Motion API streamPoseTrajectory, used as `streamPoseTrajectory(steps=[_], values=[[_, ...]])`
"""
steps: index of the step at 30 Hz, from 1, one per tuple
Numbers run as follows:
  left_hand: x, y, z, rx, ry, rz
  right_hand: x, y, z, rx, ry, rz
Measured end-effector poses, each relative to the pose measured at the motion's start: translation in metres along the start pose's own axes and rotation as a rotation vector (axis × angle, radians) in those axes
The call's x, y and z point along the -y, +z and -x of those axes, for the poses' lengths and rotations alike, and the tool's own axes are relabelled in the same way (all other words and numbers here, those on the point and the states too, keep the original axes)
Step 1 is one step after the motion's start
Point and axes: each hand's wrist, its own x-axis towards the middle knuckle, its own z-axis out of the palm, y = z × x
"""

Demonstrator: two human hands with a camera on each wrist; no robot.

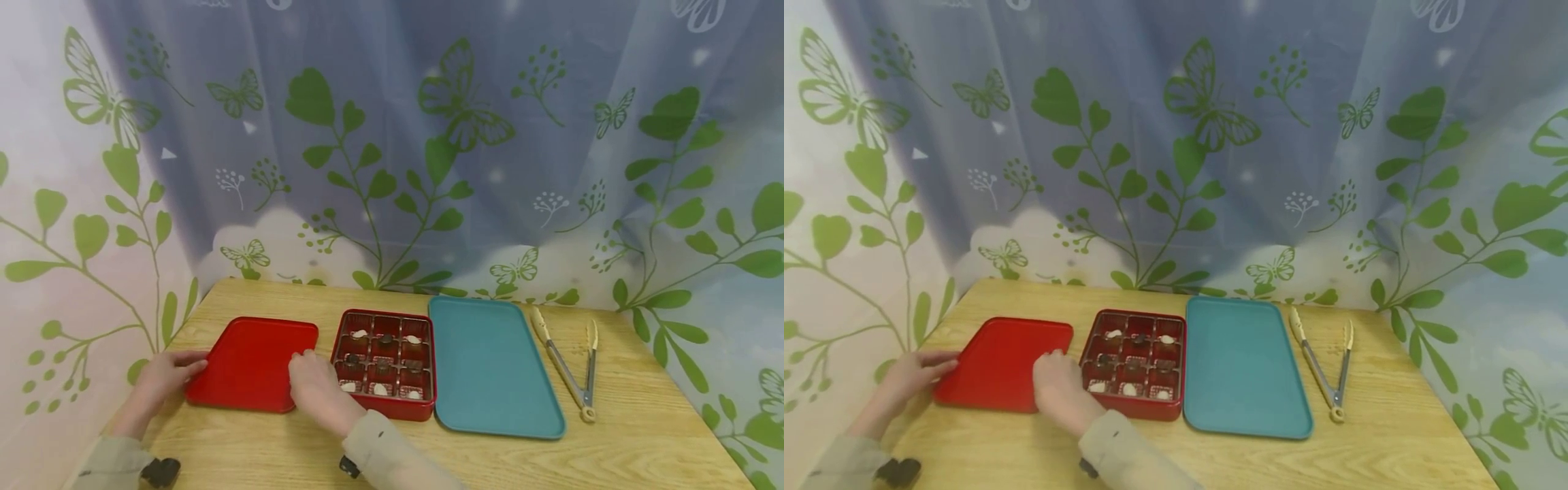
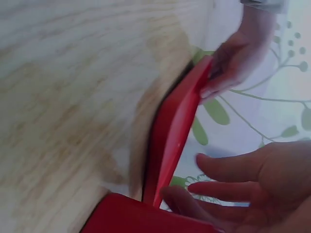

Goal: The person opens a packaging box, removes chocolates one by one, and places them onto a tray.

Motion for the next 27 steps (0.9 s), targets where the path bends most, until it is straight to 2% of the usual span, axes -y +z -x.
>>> streamPoseTrajectory(steps=[3, 6, 10, 13, 16, 18, 22, 27], values=[[-0.001, 0.000, 0.001, -0.005, 0.011, -0.055, -0.010, -0.005, 0.002, -0.078, -0.006, -0.157], [-0.003, 0.002, 0.002, -0.013, 0.026, -0.101, -0.023, -0.011, 0.004, -0.133, -0.002, -0.398], [-0.007, 0.002, 0.002, -0.032, 0.026, -0.118, -0.044, -0.020, 0.008, -0.134, 0.019, -0.753], [-0.013, 0.004, 0.002, -0.061, 0.021, -0.100, -0.061, -0.023, 0.012, -0.128, 0.039, -0.934], [-0.023, 0.007, 0.003, -0.110, 0.069, -0.099, -0.078, -0.024, 0.016, -0.134, 0.041, -1.039], [-0.033, 0.011, 0.003, -0.140, 0.135, -0.073, -0.089, -0.025, 0.021, -0.144, 0.039, -1.094], [-0.059, 0.025, 0.003, -0.208, 0.270, -0.043, -0.113, -0.026, 0.031, -0.156, 0.053, -1.190], [-0.098, 0.050, 0.007, -0.259, 0.405, -0.003, -0.146, -0.031, 0.044, -0.206, 0.128, -1.259]])
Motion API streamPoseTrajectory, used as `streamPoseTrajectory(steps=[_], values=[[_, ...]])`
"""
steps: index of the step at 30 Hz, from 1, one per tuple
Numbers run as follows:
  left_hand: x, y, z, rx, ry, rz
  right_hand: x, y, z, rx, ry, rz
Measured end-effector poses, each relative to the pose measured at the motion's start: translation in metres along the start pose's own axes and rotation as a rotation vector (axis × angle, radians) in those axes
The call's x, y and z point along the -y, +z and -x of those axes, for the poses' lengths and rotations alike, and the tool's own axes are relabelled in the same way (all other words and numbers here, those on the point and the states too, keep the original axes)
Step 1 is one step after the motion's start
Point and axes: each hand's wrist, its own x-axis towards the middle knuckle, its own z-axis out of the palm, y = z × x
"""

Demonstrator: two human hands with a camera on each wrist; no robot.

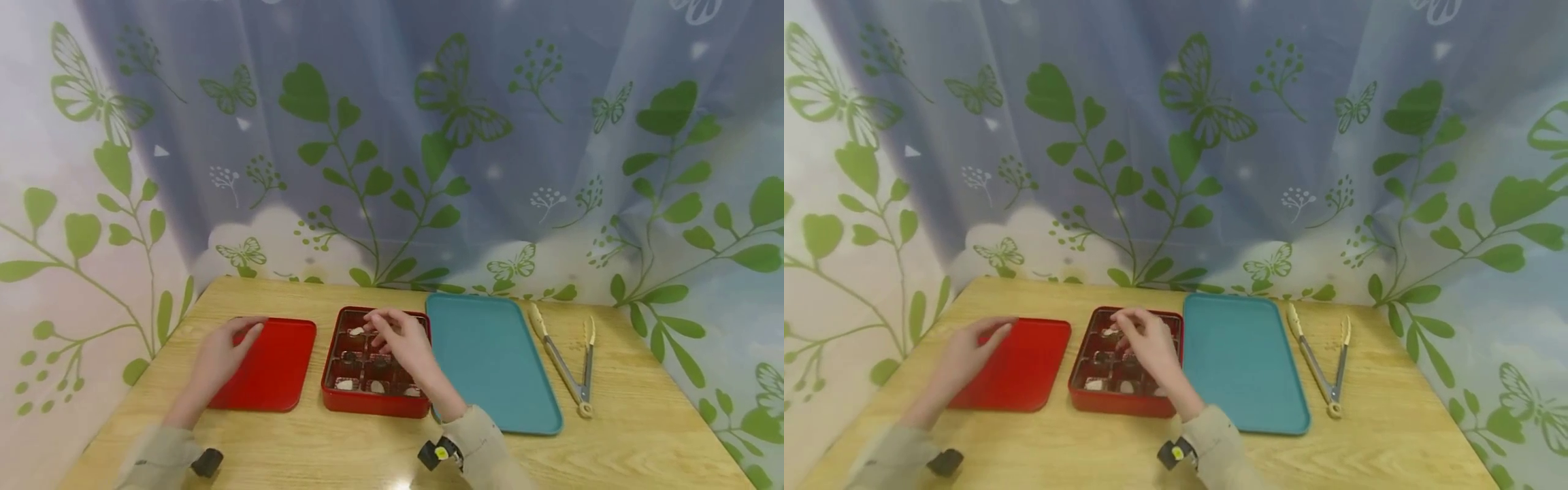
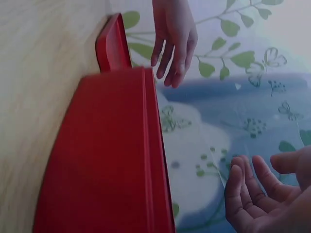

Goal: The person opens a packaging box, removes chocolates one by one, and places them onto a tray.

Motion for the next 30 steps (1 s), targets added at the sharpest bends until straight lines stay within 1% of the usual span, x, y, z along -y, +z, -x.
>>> streamPoseTrajectory(steps=[3, 6, 9, 12, 14, 17, 20, 22, 24, 28, 30], values=[[-0.022, 0.014, -0.003, 0.023, 0.060, 0.018, -0.003, -0.023, 0.003, -0.058, 0.008, -0.006], [-0.039, 0.027, -0.006, 0.081, 0.096, 0.021, -0.008, -0.048, 0.005, -0.122, 0.009, 0.022], [-0.052, 0.040, -0.007, 0.136, 0.142, -0.010, -0.013, -0.074, 0.008, -0.187, 0.017, 0.065], [-0.060, 0.054, -0.006, 0.186, 0.186, -0.041, -0.018, -0.101, 0.012, -0.240, 0.033, 0.104], [-0.062, 0.061, -0.005, 0.226, 0.203, -0.053, -0.021, -0.120, 0.015, -0.274, 0.043, 0.136], [-0.063, 0.071, -0.003, 0.288, 0.212, -0.062, -0.028, -0.148, 0.020, -0.326, 0.076, 0.195], [-0.063, 0.078, -0.002, 0.333, 0.212, -0.072, -0.037, -0.176, 0.024, -0.393, 0.102, 0.295], [-0.062, 0.081, -0.001, 0.346, 0.215, -0.082, -0.044, -0.196, 0.026, -0.419, 0.146, 0.386], [-0.061, 0.084, -0.001, 0.357, 0.219, -0.086, -0.052, -0.215, 0.027, -0.414, 0.202, 0.479], [-0.061, 0.086, -0.002, 0.369, 0.233, -0.102, -0.075, -0.254, 0.031, -0.362, 0.358, 0.656], [-0.063, 0.087, -0.002, 0.373, 0.238, -0.106, -0.087, -0.269, 0.035, -0.347, 0.425, 0.730]])
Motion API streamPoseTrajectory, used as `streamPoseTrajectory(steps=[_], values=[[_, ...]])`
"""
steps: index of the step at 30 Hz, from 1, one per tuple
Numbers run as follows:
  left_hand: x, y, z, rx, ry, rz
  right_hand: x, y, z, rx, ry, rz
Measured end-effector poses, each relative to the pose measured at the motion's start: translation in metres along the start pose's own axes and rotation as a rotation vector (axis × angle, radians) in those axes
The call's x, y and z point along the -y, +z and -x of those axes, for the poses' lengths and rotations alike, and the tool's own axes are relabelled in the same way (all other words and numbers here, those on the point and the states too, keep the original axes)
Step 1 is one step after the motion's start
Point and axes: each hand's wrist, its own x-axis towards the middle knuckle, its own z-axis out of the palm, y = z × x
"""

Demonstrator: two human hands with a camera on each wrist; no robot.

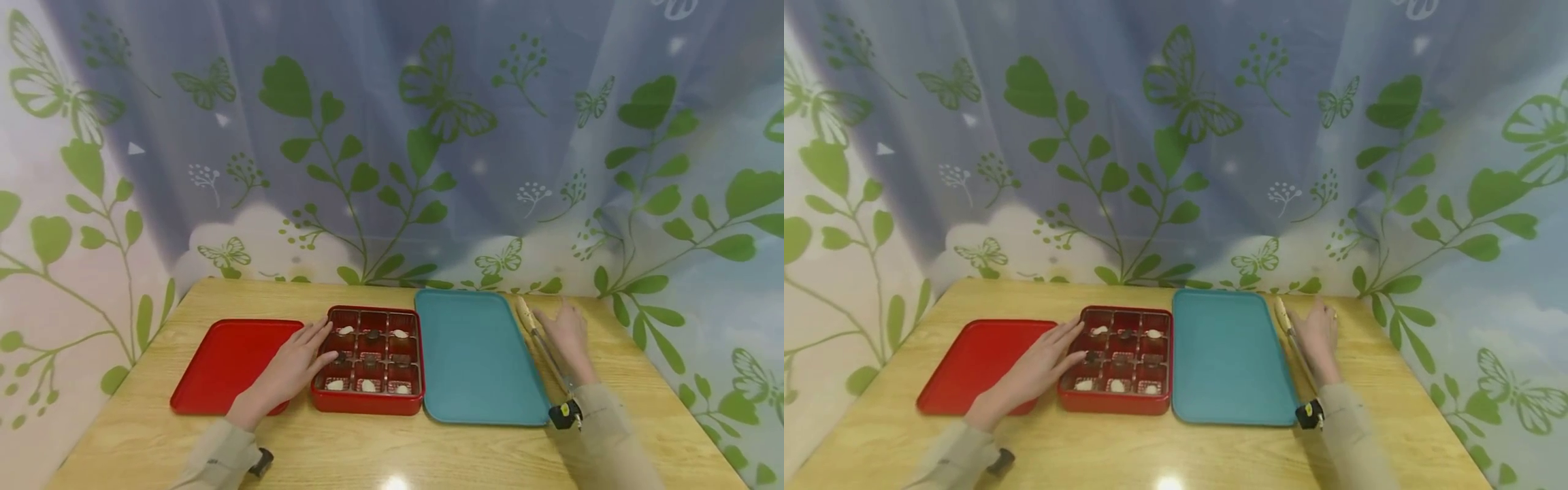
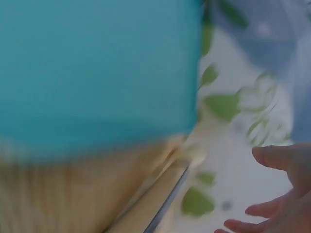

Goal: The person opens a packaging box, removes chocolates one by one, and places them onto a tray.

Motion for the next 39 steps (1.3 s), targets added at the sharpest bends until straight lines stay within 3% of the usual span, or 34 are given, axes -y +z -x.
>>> streamPoseTrajectory(steps=[7, 13, 23, 31, 39], values=[[-0.001, -0.001, 0.001, -0.004, 0.003, -0.011, -0.029, 0.000, -0.005, 0.097, 0.108, 0.172], [-0.002, 0.000, 0.002, -0.004, -0.010, -0.007, -0.032, 0.006, -0.004, 0.171, 0.069, 0.229], [-0.004, -0.001, 0.003, -0.002, -0.017, -0.010, -0.032, 0.012, -0.008, 0.101, 0.030, 0.309], [-0.005, -0.001, 0.002, -0.005, -0.020, -0.014, -0.034, 0.010, -0.011, 0.019, 0.080, 0.160], [-0.003, 0.001, 0.002, -0.010, -0.022, -0.013, -0.012, 0.007, -0.004, -0.077, -0.018, 0.092]])
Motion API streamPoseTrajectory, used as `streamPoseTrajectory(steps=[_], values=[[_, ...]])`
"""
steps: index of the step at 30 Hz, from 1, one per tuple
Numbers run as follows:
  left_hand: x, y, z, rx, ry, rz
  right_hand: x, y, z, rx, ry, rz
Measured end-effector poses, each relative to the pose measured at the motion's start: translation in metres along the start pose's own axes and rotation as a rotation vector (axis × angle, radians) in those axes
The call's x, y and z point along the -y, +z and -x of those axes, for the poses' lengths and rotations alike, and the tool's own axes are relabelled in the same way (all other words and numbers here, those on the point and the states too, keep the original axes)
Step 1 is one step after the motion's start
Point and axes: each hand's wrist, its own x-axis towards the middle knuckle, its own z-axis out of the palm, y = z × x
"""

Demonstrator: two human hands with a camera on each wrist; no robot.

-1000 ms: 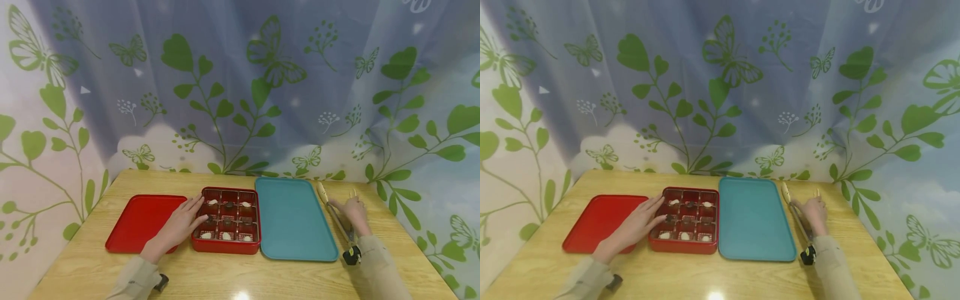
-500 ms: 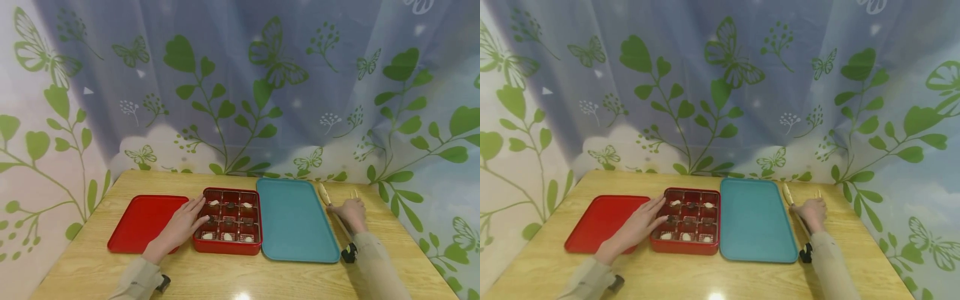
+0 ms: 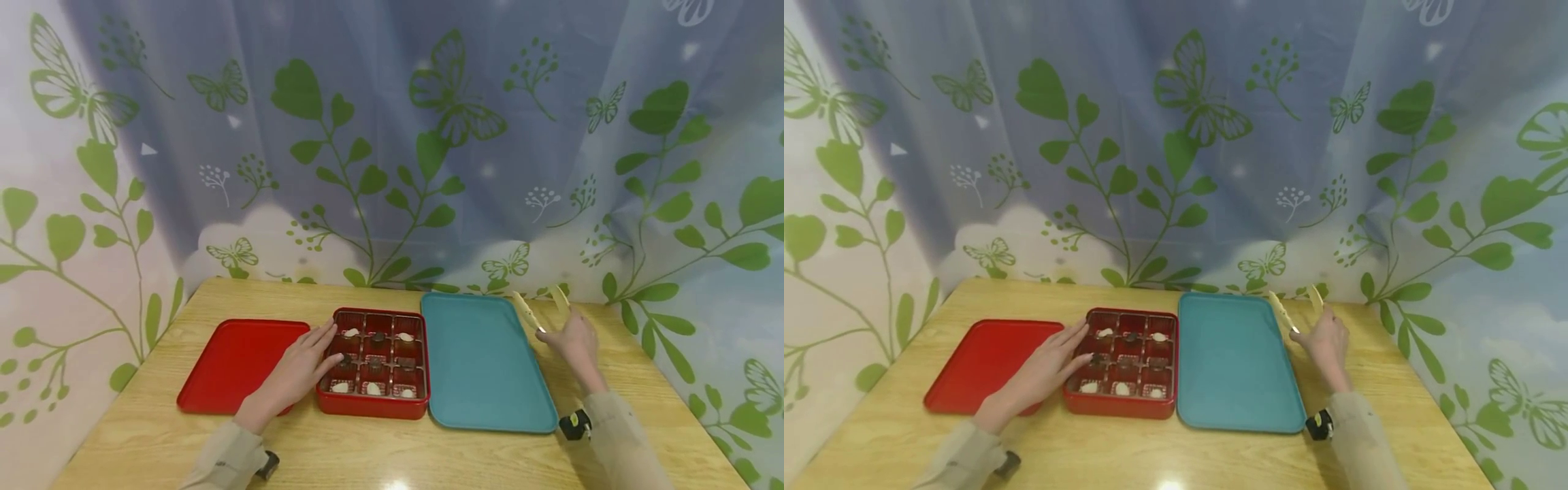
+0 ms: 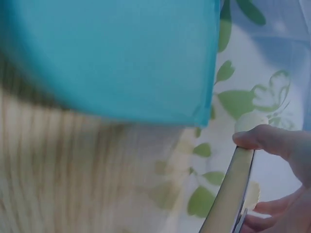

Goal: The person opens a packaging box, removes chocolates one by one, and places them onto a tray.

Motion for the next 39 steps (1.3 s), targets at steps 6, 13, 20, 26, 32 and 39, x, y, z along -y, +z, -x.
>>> streamPoseTrajectory(steps=[6, 13, 20, 26, 32, 39], values=[[0.000, 0.000, 0.002, -0.012, 0.005, -0.010, 0.026, 0.001, 0.012, -0.091, -0.146, -0.039], [-0.001, 0.000, 0.002, 0.002, 0.004, -0.002, 0.056, 0.008, 0.034, -0.140, -0.347, -0.059], [-0.001, 0.002, 0.002, -0.001, 0.001, 0.014, 0.079, 0.029, 0.050, -0.256, -0.540, -0.049], [0.000, 0.002, 0.002, -0.010, 0.007, 0.007, 0.094, 0.040, 0.057, -0.314, -0.614, 0.015], [0.000, 0.001, 0.003, -0.009, 0.005, 0.007, 0.104, 0.046, 0.058, -0.416, -0.766, 0.117], [-0.001, 0.001, 0.002, -0.001, 0.002, -0.001, 0.117, 0.055, 0.055, -0.586, -0.926, 0.222]])
